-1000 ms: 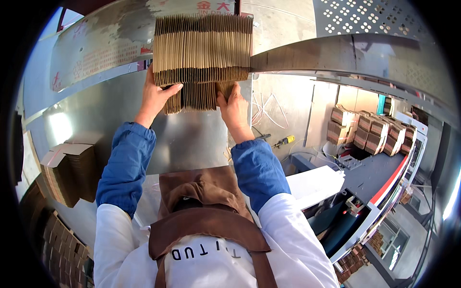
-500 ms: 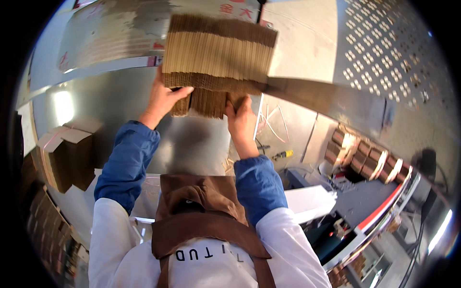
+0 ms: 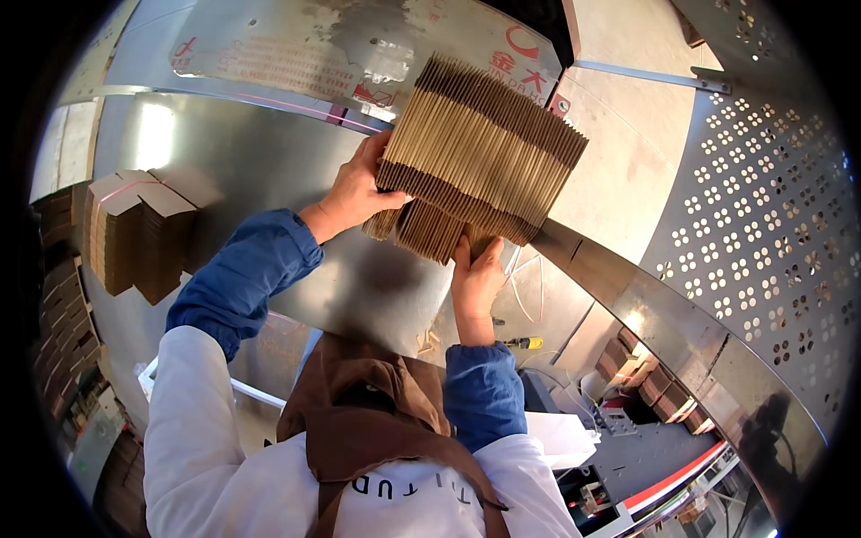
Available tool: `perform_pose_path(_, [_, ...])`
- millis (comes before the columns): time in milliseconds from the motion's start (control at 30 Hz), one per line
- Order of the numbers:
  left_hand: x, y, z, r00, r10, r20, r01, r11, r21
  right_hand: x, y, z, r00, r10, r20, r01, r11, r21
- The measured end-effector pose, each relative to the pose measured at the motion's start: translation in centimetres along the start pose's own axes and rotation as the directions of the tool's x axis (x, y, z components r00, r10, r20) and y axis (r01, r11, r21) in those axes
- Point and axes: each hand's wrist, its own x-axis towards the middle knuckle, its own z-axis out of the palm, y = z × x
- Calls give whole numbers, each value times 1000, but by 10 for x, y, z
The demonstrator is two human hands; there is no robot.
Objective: The person gathers stacks of flat corrugated cardboard pieces, places them into a strapping machine, and secures them with pink plastic bands. The person then removes the bundles and stacks them on a nearby table.
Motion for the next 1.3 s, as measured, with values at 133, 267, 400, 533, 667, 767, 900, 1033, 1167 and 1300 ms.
perform_pose_path(133, [1,3,0,1000,-18,3,18,999,-33,2,1,-1,1000,-1,4,1,1000,-28])
perform_pose_path(267, [3,4,2,1000,24,-12,-24,999,-29,3,7,2,994,-92,-58,88,994,-67])
perform_pose_path(400, [3,2,4,1000,5,6,-5,999,-50,3,10,3,998,-50,-45,45,993,-109])
perform_pose_path(533, [3,0,7,1000,-17,13,17,999,-28,4,5,3,1000,0,-12,-1,990,-144])
perform_pose_path(667, [3,6,6,999,-36,19,35,999,27,4,3,1,1000,-18,-12,17,998,-68])
perform_pose_path(767, [1,9,8,1000,-8,-21,9,1000,21,3,-1,-4,999,37,17,-37,999,-21])
perform_pose_path(900, [-1,5,7,999,1,-46,-2,1000,-8,2,-7,-3,1000,23,12,-23,999,-30])
perform_pose_path(1033, [0,5,9,999,-22,-40,23,1000,14,2,-9,-5,998,57,25,-56,998,-40])
perform_pose_path(1167, [0,4,8,999,6,-48,-8,999,-33,4,-6,-3,997,79,26,-74,985,-153])
perform_pose_path(1300, [3,8,10,999,4,-43,-3,1000,2,4,-2,-1,998,53,17,-51,994,-92])
